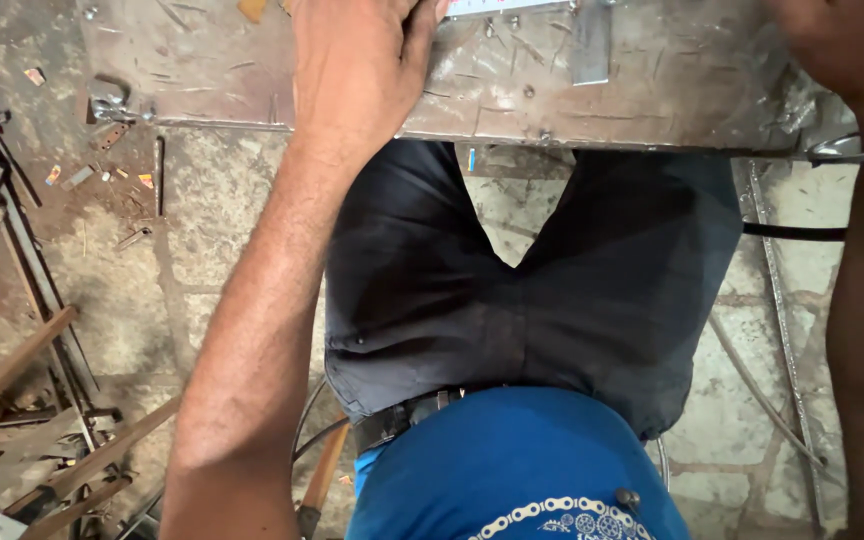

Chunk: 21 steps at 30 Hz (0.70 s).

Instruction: The person measures a metal sheet on a workbench using a tape measure and marks it with a white marker. They repeatedly measure different sections of the metal and make marks to indicate specific points.

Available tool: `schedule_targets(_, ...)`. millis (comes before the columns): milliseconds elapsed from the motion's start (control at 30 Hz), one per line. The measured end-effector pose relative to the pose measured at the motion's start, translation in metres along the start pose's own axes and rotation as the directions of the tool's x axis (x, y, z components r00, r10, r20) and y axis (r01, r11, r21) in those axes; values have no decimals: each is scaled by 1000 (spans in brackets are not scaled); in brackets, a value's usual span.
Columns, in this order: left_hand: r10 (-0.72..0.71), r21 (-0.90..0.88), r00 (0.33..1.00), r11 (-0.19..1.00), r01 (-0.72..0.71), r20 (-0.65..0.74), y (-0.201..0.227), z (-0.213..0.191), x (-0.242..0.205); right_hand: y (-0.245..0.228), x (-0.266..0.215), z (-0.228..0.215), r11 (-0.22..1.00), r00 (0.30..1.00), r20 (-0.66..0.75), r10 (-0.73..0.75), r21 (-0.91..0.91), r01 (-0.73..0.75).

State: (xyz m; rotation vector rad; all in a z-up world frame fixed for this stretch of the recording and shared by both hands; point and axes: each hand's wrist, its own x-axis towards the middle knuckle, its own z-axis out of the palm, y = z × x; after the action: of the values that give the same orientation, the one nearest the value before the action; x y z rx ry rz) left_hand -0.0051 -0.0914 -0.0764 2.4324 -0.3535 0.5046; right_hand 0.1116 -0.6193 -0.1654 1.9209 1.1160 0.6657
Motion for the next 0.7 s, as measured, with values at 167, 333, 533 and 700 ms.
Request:
schedule_targets(167,32,33,999,999,-32,-15,0,0,1,10,17,-35,976,998,-63,21,-215,-34)
schedule_targets(333,34,23,999,999,-34,-17,1,0,0,14,22,-30,997,999,-45,31,69,-28)
schedule_targets(533,88,119,996,989,-84,-29,4,-1,3,16,26,-39,825,994,43,99,555,-106)
schedule_targets(700,87,99,996,991,-84,-26,4,-1,2,21,37,-41,928,992,-103,66,371,-23)
